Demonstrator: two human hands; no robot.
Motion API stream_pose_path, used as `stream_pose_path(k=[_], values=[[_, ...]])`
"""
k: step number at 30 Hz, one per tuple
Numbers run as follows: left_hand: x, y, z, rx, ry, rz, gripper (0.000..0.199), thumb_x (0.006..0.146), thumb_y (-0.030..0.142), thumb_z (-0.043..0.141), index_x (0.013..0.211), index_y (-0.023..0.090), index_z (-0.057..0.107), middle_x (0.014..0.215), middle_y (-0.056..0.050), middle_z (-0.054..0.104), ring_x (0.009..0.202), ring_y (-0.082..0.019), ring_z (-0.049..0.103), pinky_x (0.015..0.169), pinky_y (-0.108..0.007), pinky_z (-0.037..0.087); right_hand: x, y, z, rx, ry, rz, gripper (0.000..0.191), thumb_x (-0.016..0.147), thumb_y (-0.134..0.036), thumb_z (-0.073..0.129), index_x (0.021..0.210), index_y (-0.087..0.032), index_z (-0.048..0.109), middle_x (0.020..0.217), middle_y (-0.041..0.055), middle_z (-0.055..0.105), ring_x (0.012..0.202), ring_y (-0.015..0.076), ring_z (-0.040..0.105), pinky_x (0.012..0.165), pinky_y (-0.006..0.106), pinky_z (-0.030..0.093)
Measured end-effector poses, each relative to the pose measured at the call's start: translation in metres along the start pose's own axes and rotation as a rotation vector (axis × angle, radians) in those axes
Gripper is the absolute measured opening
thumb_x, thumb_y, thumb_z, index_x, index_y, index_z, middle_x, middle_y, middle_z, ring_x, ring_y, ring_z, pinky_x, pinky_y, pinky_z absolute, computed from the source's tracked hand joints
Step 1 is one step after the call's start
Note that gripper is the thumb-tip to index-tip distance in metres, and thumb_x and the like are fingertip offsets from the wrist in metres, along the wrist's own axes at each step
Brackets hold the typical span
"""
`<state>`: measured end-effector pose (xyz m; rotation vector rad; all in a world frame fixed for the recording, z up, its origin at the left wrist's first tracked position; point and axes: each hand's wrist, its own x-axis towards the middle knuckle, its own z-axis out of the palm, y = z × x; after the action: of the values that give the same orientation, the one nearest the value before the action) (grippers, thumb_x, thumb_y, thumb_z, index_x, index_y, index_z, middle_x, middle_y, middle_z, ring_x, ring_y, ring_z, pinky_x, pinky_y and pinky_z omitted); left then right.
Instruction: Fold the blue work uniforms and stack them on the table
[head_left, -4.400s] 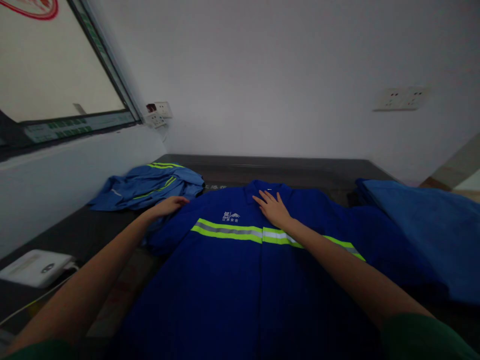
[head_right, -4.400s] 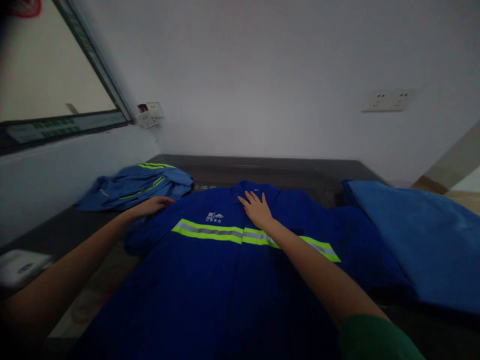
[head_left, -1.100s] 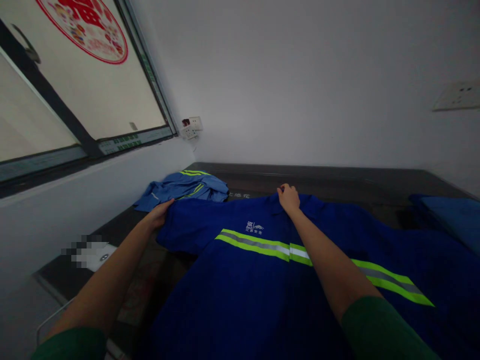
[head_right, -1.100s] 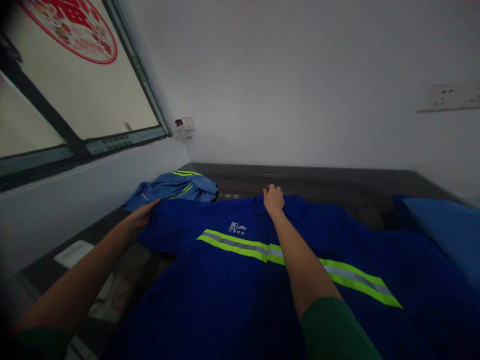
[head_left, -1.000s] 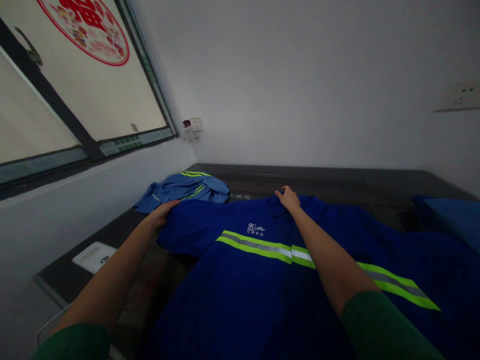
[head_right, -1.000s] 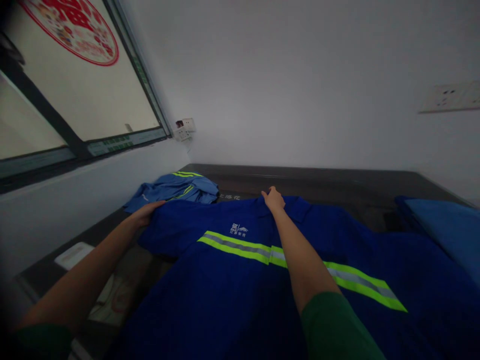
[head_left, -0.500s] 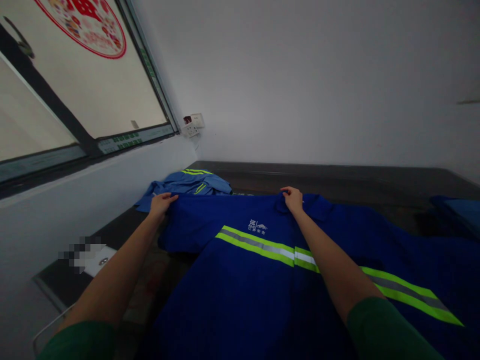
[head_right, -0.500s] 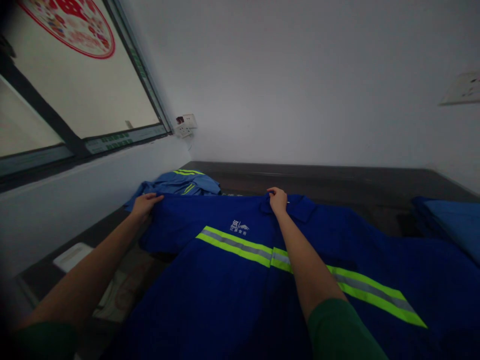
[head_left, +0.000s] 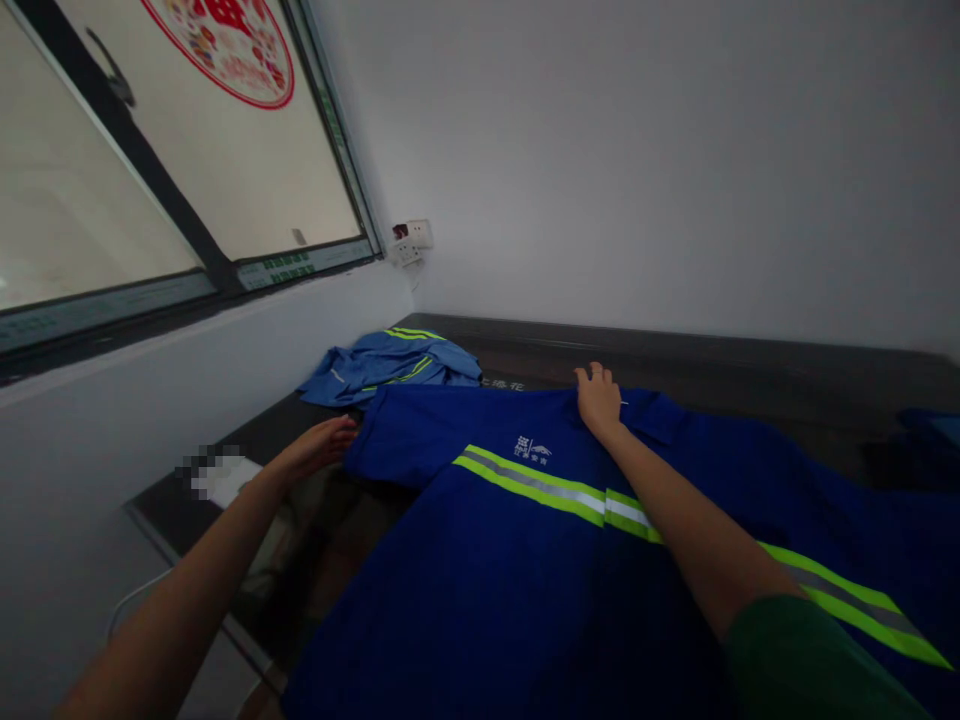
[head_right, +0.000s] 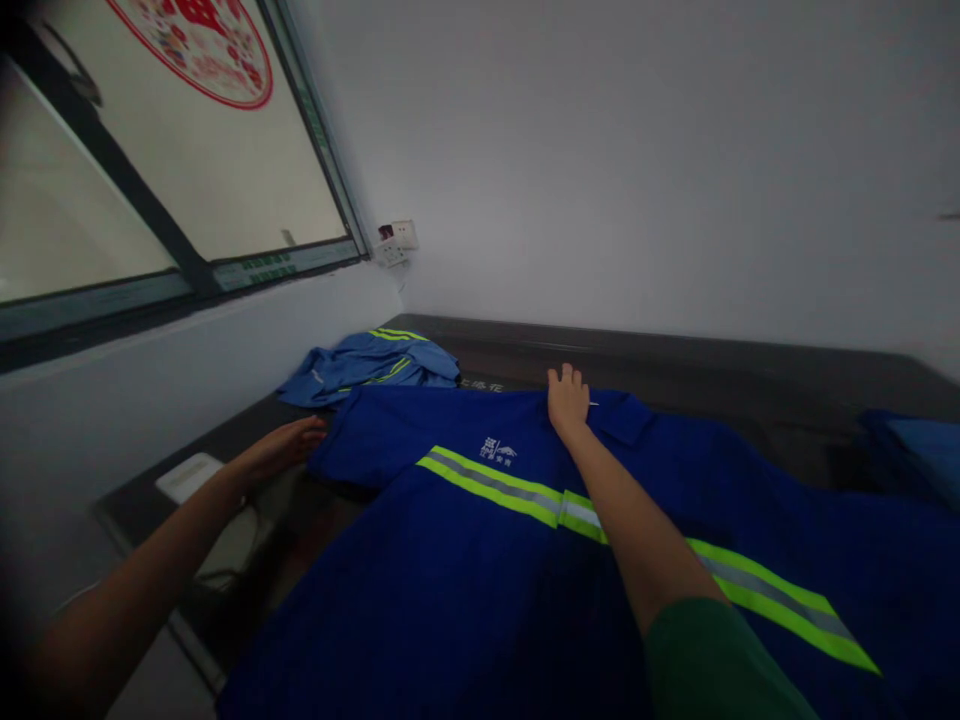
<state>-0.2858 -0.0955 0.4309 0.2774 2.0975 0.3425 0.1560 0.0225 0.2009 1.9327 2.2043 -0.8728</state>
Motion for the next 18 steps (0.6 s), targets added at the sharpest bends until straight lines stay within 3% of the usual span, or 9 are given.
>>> stream_pose_path(k=[3,5,9,13,18], values=[[-0.037,-0.013,-0.008,-0.046,-0.177,0.025,0.043,0.070,0.042,0.078,0.106,0.022,0.065,0.105,-0.007,0.069,0.087,-0.019,0.068,0.073,-0.027,0.054,-0.015,-0.006,-0.009,0.018,0.009,-0.077,0.042,0.093,-0.022,0.043,0.134,-0.020,0.049,0.142,0.0146,0.043,0.127,0.0321,0.038,0.092,0.043,0.043],[-0.056,-0.019,-0.004,-0.072,-0.196,0.059,0.048,0.069,0.039,0.080,0.110,0.022,0.065,0.111,-0.007,0.068,0.093,-0.019,0.067,0.079,-0.027,0.053,-0.030,-0.010,-0.014,0.042,-0.050,-0.082,0.046,0.093,-0.027,0.045,0.138,-0.019,0.045,0.143,0.0150,0.043,0.129,0.0324,0.036,0.095,0.045,0.043],[-0.074,-0.027,0.015,-0.101,-0.116,0.109,0.058,0.060,0.034,0.086,0.112,0.020,0.064,0.104,-0.006,0.071,0.088,-0.017,0.067,0.079,-0.025,0.052,-0.056,-0.012,-0.015,0.065,-0.214,0.002,0.055,0.097,-0.039,0.038,0.146,-0.015,0.034,0.148,0.0165,0.038,0.136,0.0338,0.032,0.104,0.053,0.034],[-0.077,-0.026,0.030,-0.117,-0.025,0.174,0.068,0.052,0.033,0.088,0.112,0.016,0.062,0.088,-0.004,0.072,0.076,-0.016,0.067,0.074,-0.026,0.051,-0.067,-0.009,-0.009,0.036,-0.304,-0.007,0.058,0.099,-0.043,0.029,0.147,-0.011,0.033,0.154,0.0150,0.030,0.140,0.0308,0.028,0.112,0.052,0.023],[-0.074,0.003,0.032,-0.165,0.046,0.489,0.059,0.058,0.034,0.084,0.109,0.019,0.060,0.076,0.002,0.065,0.068,-0.012,0.061,0.066,-0.021,0.047,-0.068,-0.008,-0.008,0.026,-0.313,-0.009,0.059,0.099,-0.045,0.025,0.147,-0.011,0.034,0.155,0.0129,0.028,0.142,0.0293,0.025,0.113,0.052,0.021]])
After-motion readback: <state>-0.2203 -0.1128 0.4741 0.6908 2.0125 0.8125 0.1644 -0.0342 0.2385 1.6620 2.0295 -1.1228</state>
